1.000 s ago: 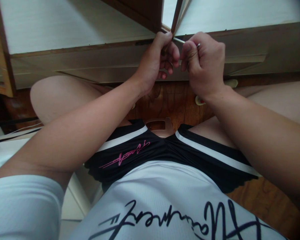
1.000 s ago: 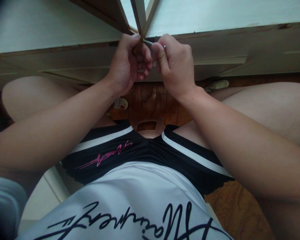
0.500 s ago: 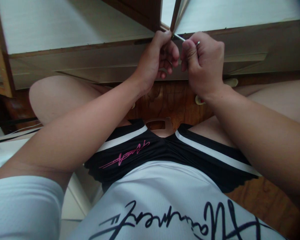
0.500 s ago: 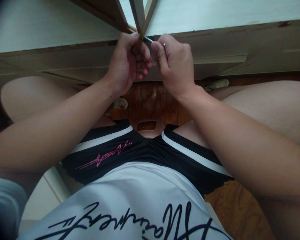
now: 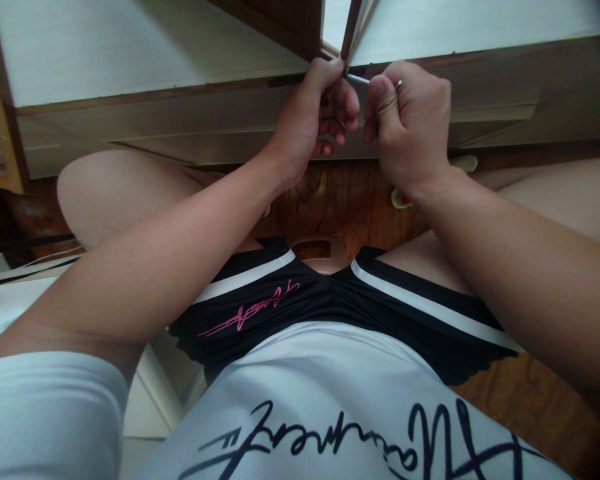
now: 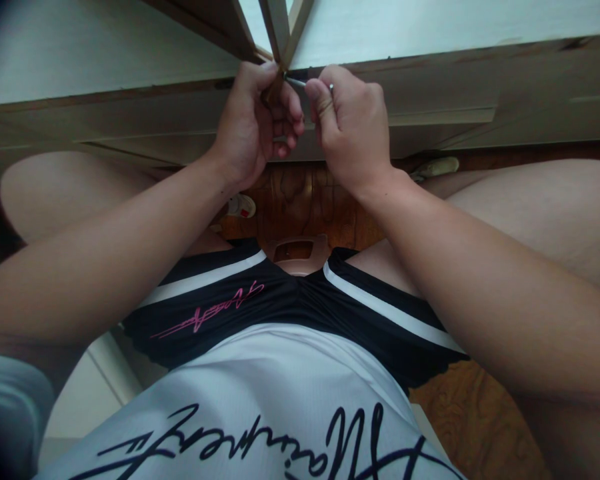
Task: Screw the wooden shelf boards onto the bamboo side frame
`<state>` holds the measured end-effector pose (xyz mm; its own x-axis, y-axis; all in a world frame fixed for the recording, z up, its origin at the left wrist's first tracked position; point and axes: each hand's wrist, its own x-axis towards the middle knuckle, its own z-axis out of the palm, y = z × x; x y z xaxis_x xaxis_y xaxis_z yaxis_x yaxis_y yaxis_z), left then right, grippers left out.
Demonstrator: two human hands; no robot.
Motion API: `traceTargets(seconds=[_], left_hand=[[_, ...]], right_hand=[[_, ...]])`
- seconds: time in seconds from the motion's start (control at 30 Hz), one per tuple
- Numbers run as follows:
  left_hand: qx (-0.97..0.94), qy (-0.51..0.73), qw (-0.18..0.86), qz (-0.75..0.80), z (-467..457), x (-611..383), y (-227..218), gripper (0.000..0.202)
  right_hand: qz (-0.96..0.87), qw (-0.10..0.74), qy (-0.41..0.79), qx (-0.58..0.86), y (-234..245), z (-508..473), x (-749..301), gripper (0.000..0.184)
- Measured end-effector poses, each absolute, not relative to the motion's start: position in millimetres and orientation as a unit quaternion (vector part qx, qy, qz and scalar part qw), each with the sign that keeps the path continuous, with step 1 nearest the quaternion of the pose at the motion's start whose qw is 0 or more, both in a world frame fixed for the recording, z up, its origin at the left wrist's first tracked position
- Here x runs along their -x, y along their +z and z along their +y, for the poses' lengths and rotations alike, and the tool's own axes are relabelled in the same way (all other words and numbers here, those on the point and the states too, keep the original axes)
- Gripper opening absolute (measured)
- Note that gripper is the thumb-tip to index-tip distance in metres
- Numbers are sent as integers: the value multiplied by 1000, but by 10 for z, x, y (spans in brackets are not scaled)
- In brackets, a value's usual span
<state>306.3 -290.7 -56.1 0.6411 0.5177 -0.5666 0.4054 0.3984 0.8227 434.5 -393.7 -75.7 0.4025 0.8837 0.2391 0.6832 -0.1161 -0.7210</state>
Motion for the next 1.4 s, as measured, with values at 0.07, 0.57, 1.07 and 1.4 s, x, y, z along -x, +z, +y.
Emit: traceTargets(seconds=[0.07, 0.57, 1.07, 1.4], left_hand=[[-547, 59, 744, 379, -2909, -3058, -573, 52], [-549, 62, 752, 359, -2881, -3046, -619, 51], [-524, 33, 728, 441, -2867, -3044, -653, 55], [-450, 43, 769, 452, -2882, -3081, -689, 48]], right_hand=[[-531, 402, 131, 735, -747, -3938, -4341, 44], [-529, 397, 140, 736, -739, -3939, -4337, 43], [-408, 491, 370, 675, -762, -3880, -4293, 51], [-288, 543, 560, 556, -697, -3839, -4341, 43]])
